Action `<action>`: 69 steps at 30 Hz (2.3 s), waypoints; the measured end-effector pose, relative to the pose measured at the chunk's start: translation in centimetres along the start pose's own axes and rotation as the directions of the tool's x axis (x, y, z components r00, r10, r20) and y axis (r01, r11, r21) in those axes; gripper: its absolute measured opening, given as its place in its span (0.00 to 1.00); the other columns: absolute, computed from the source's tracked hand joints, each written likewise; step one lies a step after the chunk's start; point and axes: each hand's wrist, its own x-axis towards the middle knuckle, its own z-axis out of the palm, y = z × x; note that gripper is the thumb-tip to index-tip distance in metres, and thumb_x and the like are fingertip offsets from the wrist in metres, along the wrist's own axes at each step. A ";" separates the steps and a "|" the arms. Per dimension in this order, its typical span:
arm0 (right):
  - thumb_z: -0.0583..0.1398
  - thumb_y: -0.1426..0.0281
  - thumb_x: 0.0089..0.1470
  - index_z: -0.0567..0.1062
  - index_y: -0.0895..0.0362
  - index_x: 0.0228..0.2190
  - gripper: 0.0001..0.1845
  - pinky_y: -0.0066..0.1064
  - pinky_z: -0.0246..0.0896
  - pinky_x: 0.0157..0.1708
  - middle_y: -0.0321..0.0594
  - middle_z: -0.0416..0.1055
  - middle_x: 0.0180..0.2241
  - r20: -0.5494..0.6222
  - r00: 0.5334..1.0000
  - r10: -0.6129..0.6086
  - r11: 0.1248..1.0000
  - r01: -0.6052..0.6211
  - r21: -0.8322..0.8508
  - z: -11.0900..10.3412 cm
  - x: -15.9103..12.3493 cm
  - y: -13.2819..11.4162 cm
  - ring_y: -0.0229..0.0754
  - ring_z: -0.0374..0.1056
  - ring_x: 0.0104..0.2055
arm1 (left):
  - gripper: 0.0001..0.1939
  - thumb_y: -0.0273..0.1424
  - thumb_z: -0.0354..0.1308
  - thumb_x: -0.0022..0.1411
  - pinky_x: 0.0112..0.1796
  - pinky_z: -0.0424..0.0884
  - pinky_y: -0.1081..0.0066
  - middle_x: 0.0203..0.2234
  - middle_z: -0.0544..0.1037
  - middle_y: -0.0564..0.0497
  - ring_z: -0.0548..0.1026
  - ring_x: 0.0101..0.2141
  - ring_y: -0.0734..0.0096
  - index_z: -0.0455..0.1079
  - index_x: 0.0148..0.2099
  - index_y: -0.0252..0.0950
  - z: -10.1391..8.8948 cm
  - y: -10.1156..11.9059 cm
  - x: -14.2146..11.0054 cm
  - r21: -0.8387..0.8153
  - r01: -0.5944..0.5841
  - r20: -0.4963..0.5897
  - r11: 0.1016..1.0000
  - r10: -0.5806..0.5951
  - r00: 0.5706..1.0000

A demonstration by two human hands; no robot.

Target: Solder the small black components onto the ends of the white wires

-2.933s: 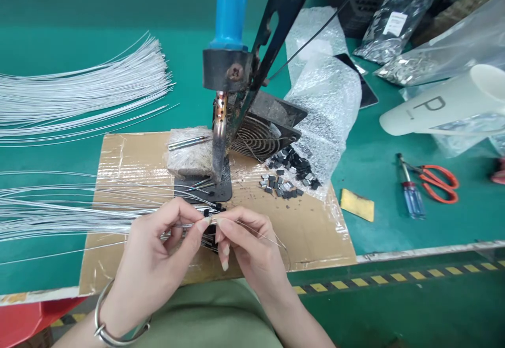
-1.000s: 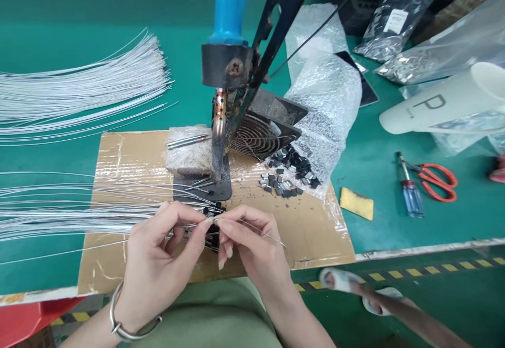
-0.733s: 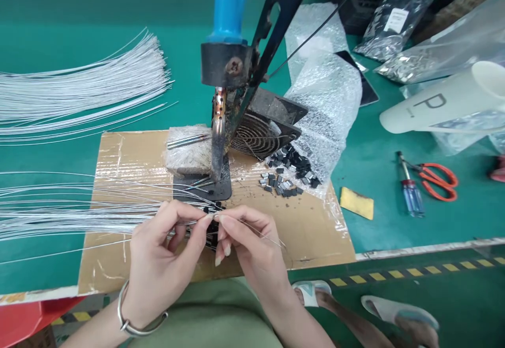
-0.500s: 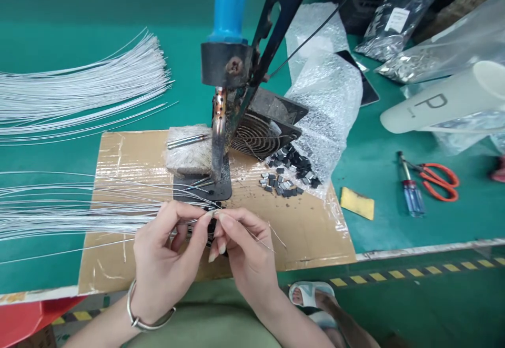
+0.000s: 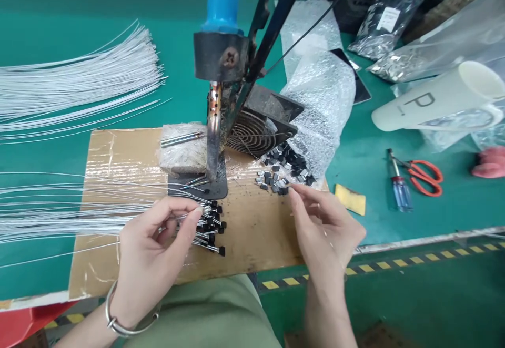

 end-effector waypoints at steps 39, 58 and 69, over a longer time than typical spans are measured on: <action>0.71 0.70 0.58 0.85 0.52 0.35 0.01 0.20 0.76 0.23 0.33 0.80 0.25 0.489 0.852 0.186 0.616 -0.489 0.618 3.4 -2.7 -6.9 0.33 0.75 0.21 | 0.06 0.36 0.64 0.67 0.25 0.66 0.77 0.29 0.83 0.56 0.76 0.26 0.77 0.78 0.38 0.42 -1.6 0.0 1.1 0.229 -0.198 0.148 0.953 0.167 0.975; 0.72 0.65 0.56 0.84 0.56 0.33 0.07 0.20 0.73 0.19 0.33 0.78 0.21 0.673 0.703 0.228 0.468 -0.686 0.558 4.2 -3.1 -8.2 0.32 0.71 0.18 | 0.06 0.28 0.65 0.66 0.36 0.75 0.85 0.36 0.86 0.56 0.81 0.33 0.78 0.79 0.34 0.41 -1.2 1.7 1.9 -0.061 -0.076 0.301 0.995 0.091 0.949; 0.72 0.64 0.56 0.83 0.56 0.32 0.08 0.21 0.71 0.17 0.33 0.77 0.21 0.659 0.724 0.201 0.485 -0.658 0.575 4.3 -3.2 -8.0 0.32 0.70 0.16 | 0.06 0.28 0.65 0.66 0.36 0.76 0.83 0.36 0.85 0.54 0.81 0.34 0.77 0.79 0.35 0.41 -1.8 1.6 2.2 -0.038 -0.061 0.353 0.997 0.070 0.933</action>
